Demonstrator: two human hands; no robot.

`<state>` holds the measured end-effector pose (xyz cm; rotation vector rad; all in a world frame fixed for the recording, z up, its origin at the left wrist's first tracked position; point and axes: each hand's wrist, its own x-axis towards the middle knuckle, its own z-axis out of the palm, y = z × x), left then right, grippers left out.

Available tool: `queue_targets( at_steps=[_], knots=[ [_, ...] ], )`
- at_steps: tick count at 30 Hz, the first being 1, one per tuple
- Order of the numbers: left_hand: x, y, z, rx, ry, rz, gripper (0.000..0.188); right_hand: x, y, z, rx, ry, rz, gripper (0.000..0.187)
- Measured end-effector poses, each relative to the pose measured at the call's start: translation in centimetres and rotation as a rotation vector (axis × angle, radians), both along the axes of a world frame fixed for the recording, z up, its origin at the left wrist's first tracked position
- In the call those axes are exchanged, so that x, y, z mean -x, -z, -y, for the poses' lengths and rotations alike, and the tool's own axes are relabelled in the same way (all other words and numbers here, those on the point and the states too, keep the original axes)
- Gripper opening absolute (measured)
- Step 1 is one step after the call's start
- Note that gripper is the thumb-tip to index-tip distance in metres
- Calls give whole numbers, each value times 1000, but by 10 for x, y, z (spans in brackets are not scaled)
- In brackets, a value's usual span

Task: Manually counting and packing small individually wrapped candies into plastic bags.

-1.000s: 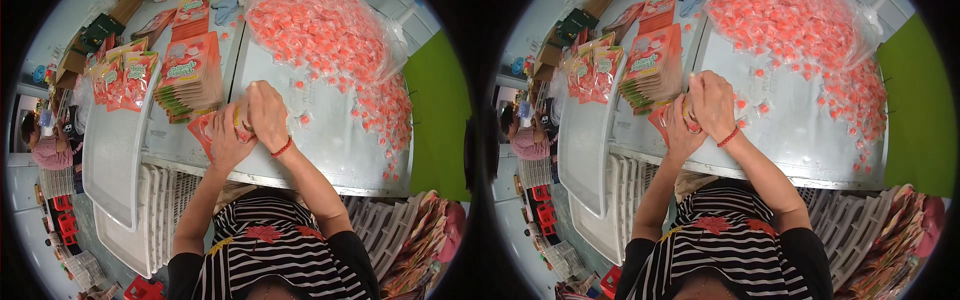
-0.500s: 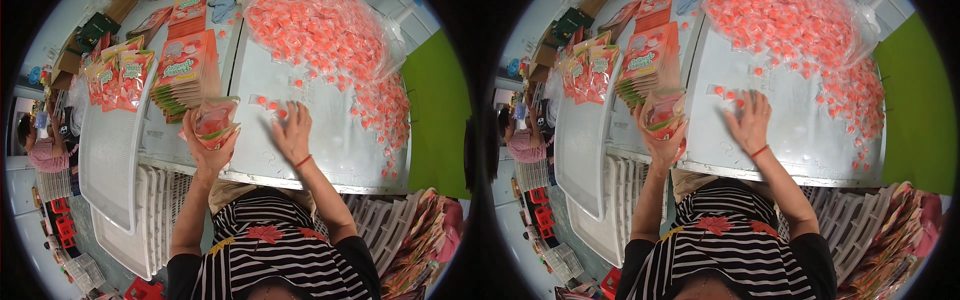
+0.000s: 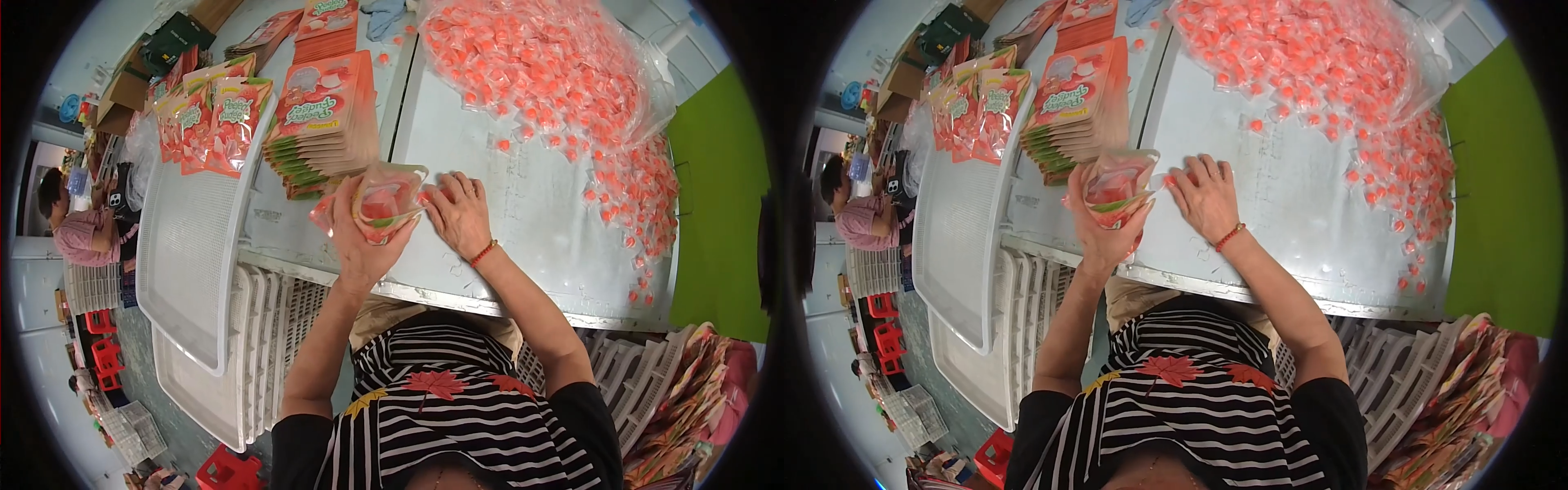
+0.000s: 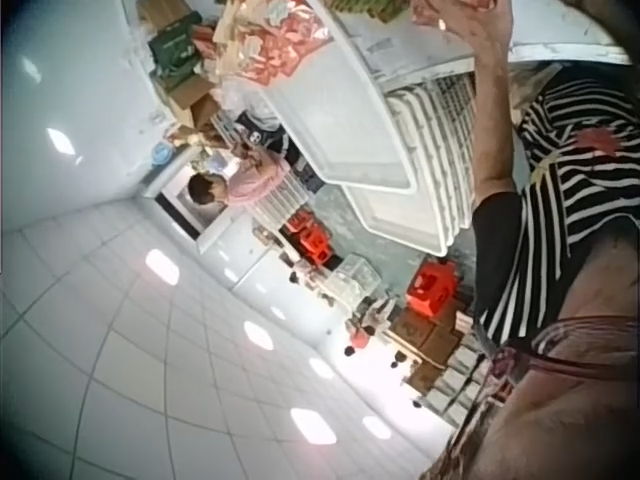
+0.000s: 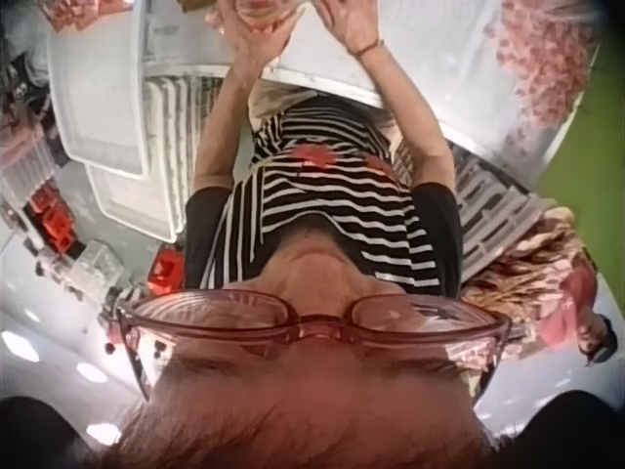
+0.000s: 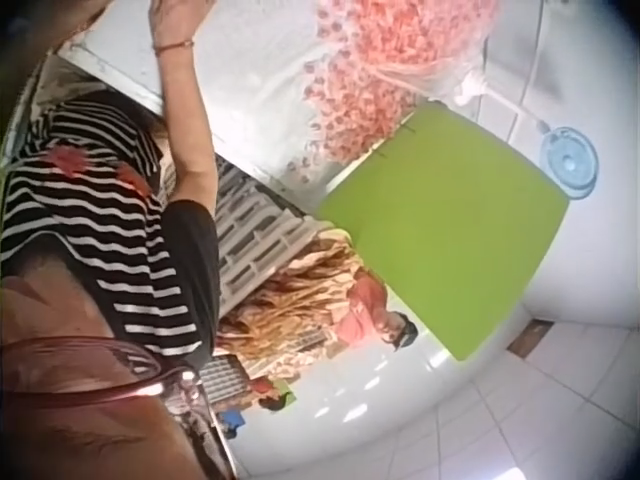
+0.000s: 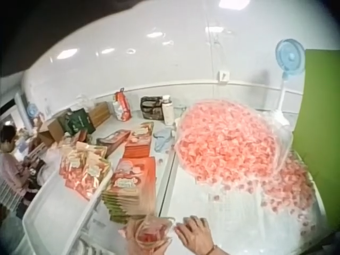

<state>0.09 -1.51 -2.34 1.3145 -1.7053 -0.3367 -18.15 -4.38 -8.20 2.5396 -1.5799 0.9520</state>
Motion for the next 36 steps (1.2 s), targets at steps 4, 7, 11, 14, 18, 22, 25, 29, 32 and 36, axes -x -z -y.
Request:
queue_targets(
  at_steps=[4,7,11,14,18,22,25,29,32,36],
  knots=[
    [4,5,0,71,-63,-15,95,0,-7,-10,-19,1,11,30],
    [2,6,-2,55,-58,2,96,-6,-21,-13,12,13,-32,32],
    [3,5,-1,108,-27,39,99,-1,-8,-8,-36,-183,-109,36],
    [2,4,-1,109,-10,58,100,4,-5,-13,-43,-221,-61,37],
    [6,6,-2,105,0,87,100,-3,-12,-6,-71,-309,16,33],
    [9,4,0,88,-13,89,100,-13,-5,1,6,-397,-113,31],
    [3,0,-2,45,-40,77,100,-18,-4,0,1,-473,-106,28],
    [4,3,2,80,-39,27,90,-3,-2,-5,32,-321,27,17],
    [5,4,0,90,-47,58,90,11,0,-7,19,-125,79,10],
    [10,4,1,103,-53,68,91,22,-12,7,-301,244,723,9]
  ],
)
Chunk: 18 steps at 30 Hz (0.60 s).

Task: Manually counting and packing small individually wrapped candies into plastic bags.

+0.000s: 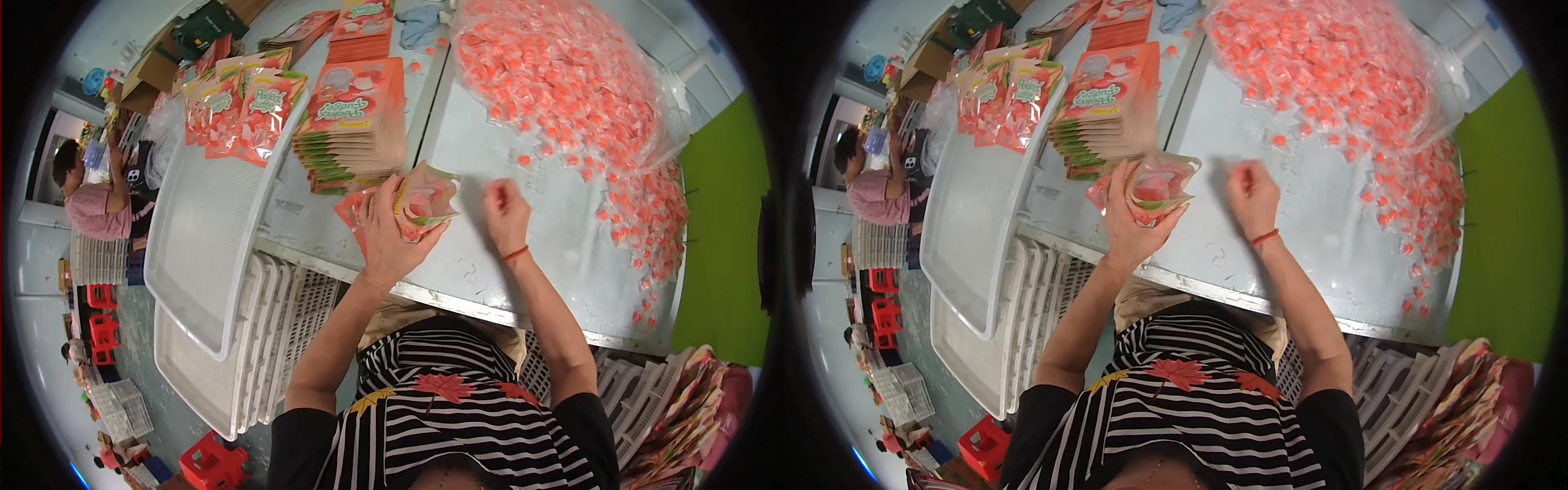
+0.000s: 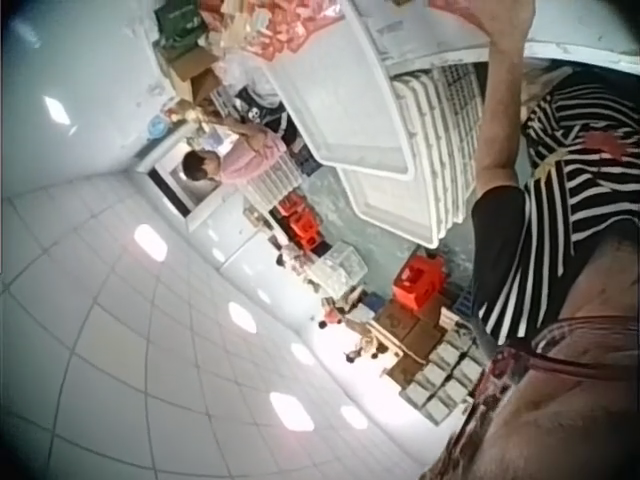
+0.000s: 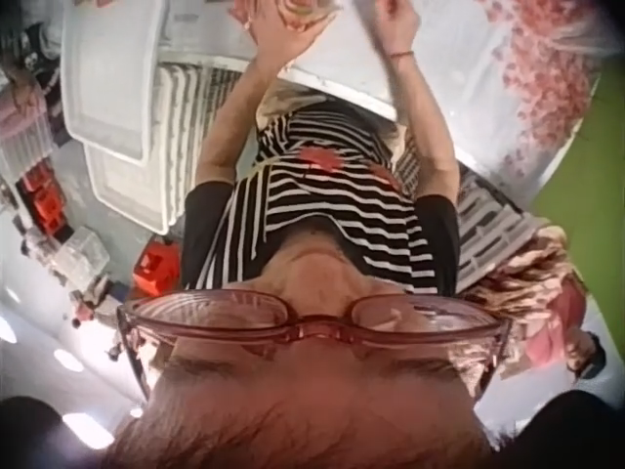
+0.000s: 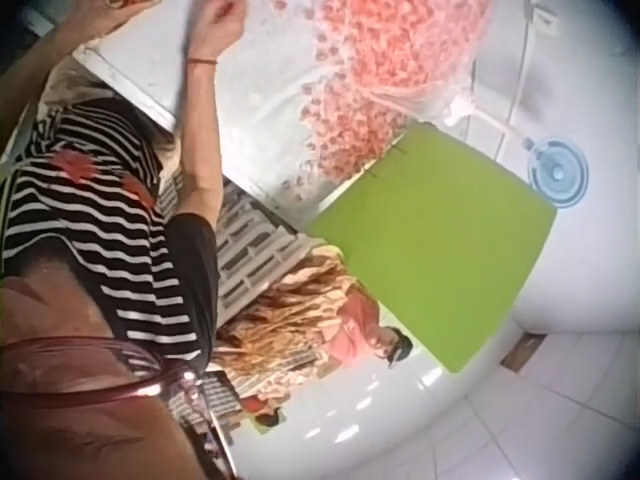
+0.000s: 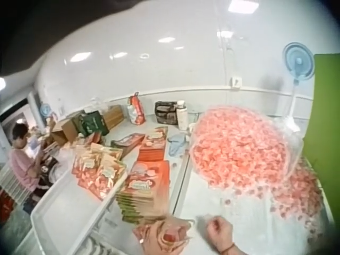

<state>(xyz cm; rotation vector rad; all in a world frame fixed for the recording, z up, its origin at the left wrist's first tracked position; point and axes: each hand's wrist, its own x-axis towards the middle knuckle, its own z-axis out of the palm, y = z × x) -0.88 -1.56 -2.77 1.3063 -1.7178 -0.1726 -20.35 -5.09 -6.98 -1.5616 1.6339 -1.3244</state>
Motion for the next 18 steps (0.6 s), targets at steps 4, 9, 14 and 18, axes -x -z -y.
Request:
queue_targets(
  at_steps=[4,9,14,18],
  knots=[
    [5,1,-4,66,-14,168,92,-11,-73,17,-97,78,922,15],
    [20,-1,2,104,14,164,92,-43,-100,24,92,-140,1060,15],
    [25,1,4,115,-24,107,92,-48,-105,1,140,-153,965,13],
    [25,1,7,79,-14,51,92,-45,-101,-11,0,-155,569,11]
  ],
)
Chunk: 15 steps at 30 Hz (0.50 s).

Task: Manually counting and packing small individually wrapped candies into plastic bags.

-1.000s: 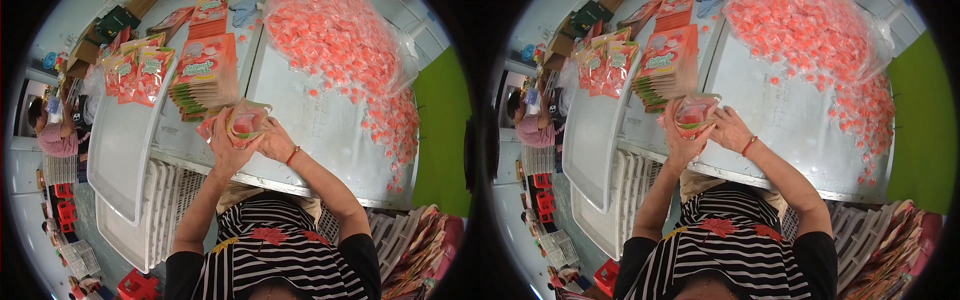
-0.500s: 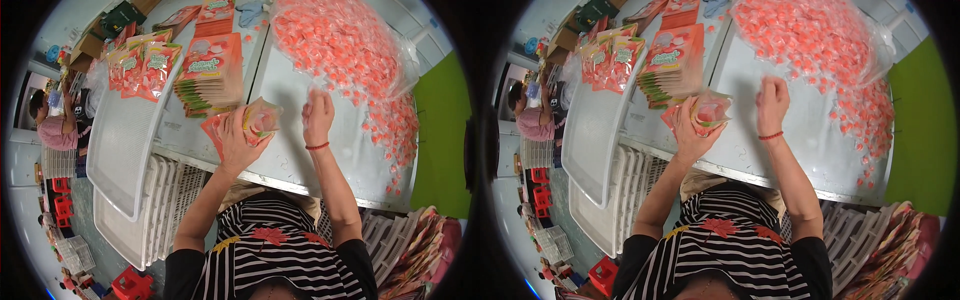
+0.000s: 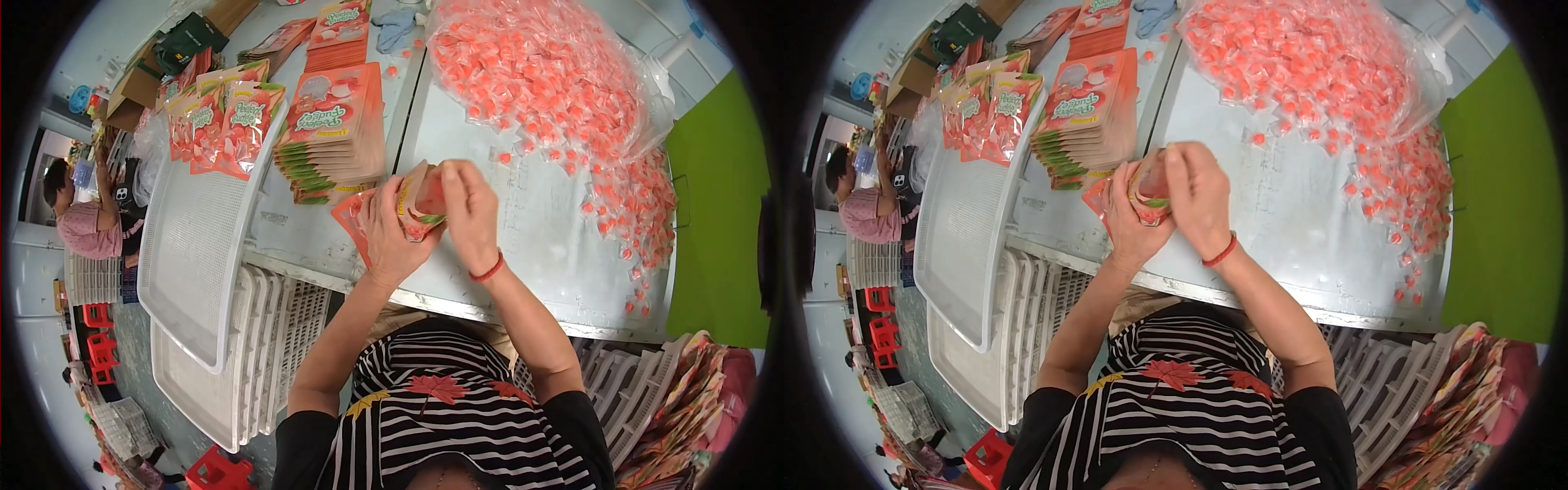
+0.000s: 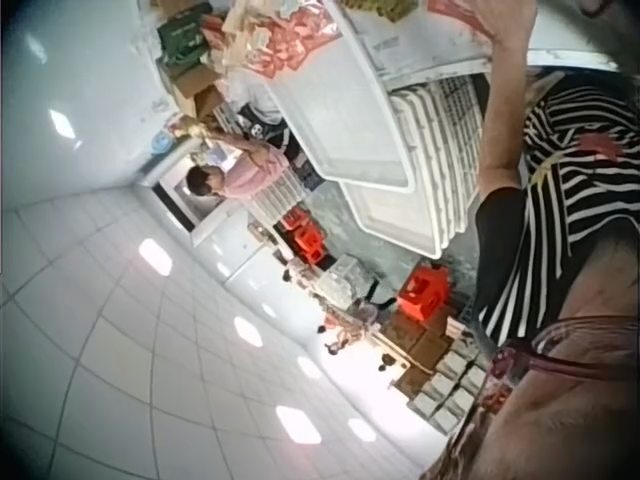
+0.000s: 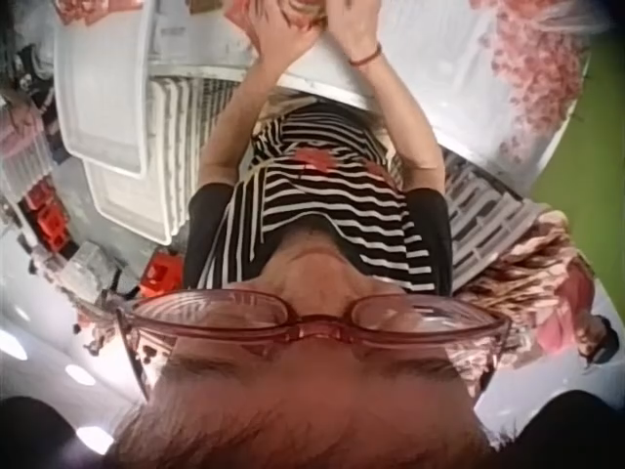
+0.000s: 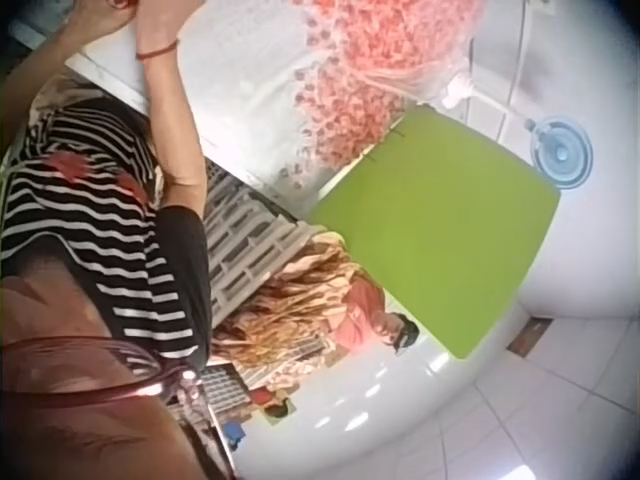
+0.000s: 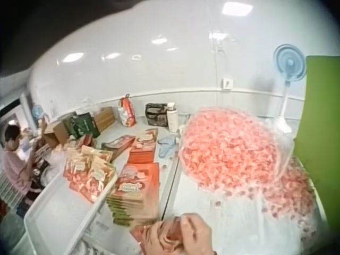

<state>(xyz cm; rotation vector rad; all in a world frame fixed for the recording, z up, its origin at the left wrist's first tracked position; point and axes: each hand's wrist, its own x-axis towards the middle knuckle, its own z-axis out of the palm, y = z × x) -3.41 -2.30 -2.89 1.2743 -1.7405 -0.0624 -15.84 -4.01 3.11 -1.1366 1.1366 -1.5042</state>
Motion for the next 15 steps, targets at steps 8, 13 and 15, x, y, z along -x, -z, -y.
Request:
queue_targets(
  at_steps=[8,13,15],
  knots=[
    [5,4,13,62,69,-257,94,-3,-21,-10,544,-11,-967,19],
    [11,-39,11,9,448,-813,94,29,-57,10,785,-365,-913,17],
    [-25,-44,20,-200,531,-859,93,43,-77,5,828,-395,-1008,17]
  ],
)
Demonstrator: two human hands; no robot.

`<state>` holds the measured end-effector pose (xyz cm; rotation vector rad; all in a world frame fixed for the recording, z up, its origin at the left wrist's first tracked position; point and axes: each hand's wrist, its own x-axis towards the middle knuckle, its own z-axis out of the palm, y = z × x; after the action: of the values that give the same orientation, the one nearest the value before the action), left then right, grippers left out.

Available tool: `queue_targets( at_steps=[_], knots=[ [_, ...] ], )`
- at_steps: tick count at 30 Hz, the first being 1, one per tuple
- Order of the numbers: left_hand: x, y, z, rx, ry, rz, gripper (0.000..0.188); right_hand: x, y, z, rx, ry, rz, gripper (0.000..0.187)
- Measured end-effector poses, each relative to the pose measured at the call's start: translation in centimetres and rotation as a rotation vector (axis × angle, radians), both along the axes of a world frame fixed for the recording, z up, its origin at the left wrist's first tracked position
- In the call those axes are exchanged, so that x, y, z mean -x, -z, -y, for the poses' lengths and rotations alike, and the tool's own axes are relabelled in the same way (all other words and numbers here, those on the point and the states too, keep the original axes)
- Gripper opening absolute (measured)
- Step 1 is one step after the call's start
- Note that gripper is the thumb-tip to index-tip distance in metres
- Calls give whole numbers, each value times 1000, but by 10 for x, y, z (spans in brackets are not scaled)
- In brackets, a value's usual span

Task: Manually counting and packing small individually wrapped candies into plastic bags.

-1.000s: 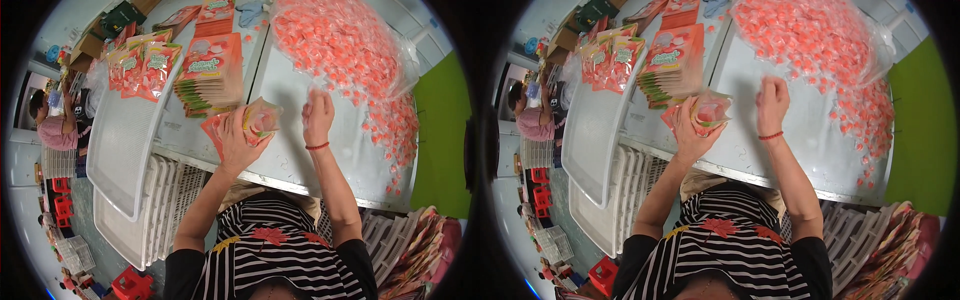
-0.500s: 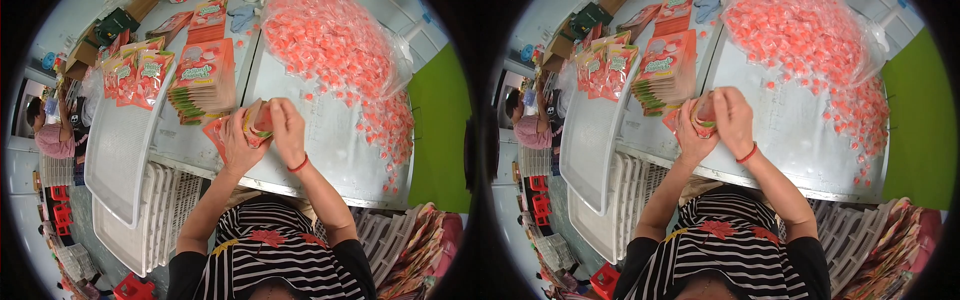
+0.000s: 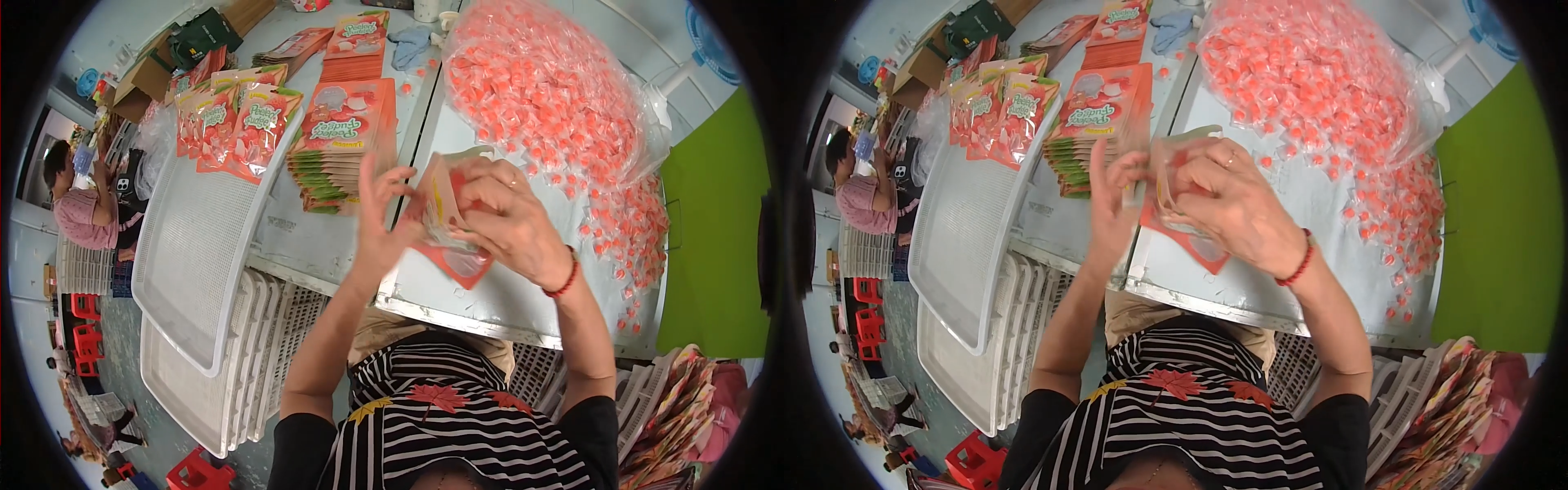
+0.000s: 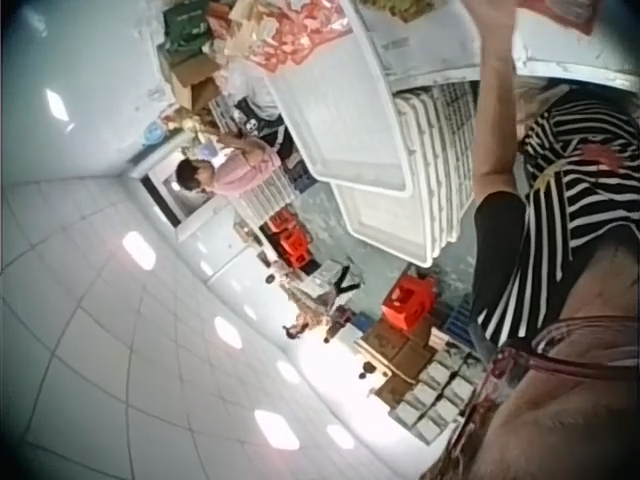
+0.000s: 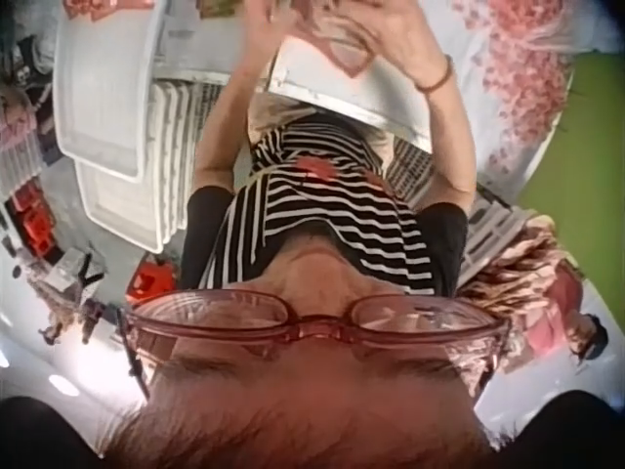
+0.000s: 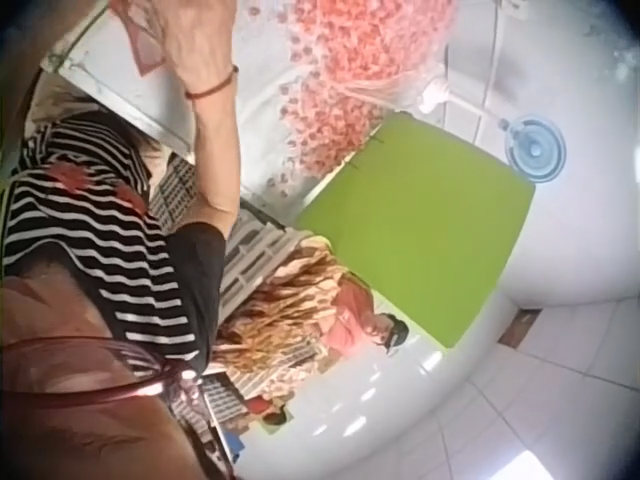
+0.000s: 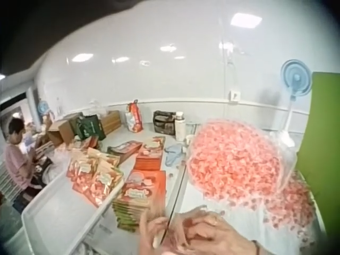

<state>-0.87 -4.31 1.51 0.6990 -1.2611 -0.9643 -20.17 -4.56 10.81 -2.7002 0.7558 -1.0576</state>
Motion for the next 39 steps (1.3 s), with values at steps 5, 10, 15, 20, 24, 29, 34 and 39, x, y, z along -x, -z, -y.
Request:
queue_targets(
  at_steps=[5,10,15,20,24,29,34,39],
  knots=[
    [-11,-18,5,-143,329,271,28,3,-18,-15,20,-89,-112,9],
    [-2,-25,-13,-156,35,354,28,16,-16,-22,-334,57,-238,14],
    [20,-29,-23,-71,11,291,31,9,-18,-19,-563,22,-488,23],
    [7,-32,-19,-63,-13,353,28,8,-2,-30,-298,76,-178,32],
    [7,-40,-19,-25,-22,295,27,12,-2,-34,-263,83,-131,30],
    [22,-32,-28,235,-76,470,25,13,3,-26,-645,25,-528,25],
    [14,-35,-25,74,-65,447,24,11,5,-44,-221,169,-334,26],
    [4,-46,-26,70,-36,461,24,14,-5,-43,-122,169,-165,26]
  ],
)
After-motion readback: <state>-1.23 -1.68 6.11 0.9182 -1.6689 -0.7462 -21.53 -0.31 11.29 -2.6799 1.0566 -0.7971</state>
